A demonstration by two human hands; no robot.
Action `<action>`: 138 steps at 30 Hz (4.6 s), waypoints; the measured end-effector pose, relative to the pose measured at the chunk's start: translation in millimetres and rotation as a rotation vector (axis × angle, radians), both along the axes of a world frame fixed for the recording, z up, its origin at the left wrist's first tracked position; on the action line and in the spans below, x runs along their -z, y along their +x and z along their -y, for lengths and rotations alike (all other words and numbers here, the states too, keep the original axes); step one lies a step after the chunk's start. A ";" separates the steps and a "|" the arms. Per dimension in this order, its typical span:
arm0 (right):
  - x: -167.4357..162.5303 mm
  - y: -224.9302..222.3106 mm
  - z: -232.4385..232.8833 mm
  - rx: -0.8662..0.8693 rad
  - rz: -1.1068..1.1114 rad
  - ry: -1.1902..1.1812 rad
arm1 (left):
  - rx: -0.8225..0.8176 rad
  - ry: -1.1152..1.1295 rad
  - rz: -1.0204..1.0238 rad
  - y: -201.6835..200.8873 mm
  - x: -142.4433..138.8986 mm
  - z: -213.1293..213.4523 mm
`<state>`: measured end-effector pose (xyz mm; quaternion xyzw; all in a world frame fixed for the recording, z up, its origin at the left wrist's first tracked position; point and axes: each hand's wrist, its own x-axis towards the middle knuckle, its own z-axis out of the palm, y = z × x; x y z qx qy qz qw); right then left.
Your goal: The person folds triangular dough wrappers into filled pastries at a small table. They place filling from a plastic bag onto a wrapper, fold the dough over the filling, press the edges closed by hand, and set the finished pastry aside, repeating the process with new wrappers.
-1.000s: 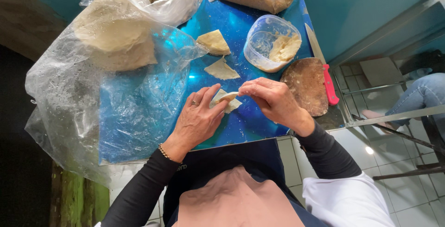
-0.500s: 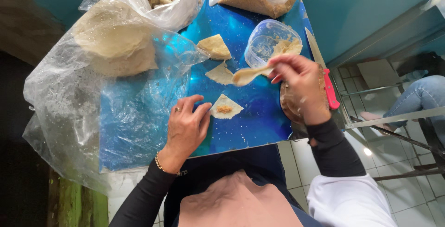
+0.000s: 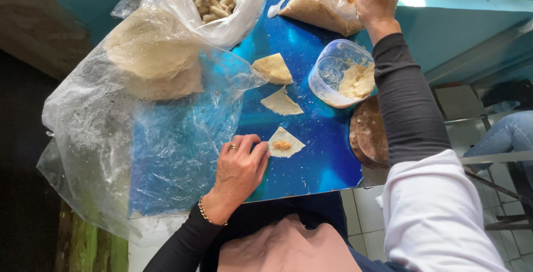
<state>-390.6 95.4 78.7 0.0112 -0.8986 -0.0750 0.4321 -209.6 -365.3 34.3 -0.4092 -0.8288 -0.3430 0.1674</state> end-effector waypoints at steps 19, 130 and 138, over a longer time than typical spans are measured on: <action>24.7 242.1 257.4 -0.144 0.439 -0.604 | -0.077 -0.012 0.148 -25.4 7.6 -12.4; 43.3 197.4 268.5 -0.361 0.290 -0.288 | 0.173 0.111 0.126 -71.4 31.5 -23.1; 52.5 188.1 264.4 -0.362 0.311 -0.343 | 0.168 0.167 0.159 -76.9 43.5 -29.1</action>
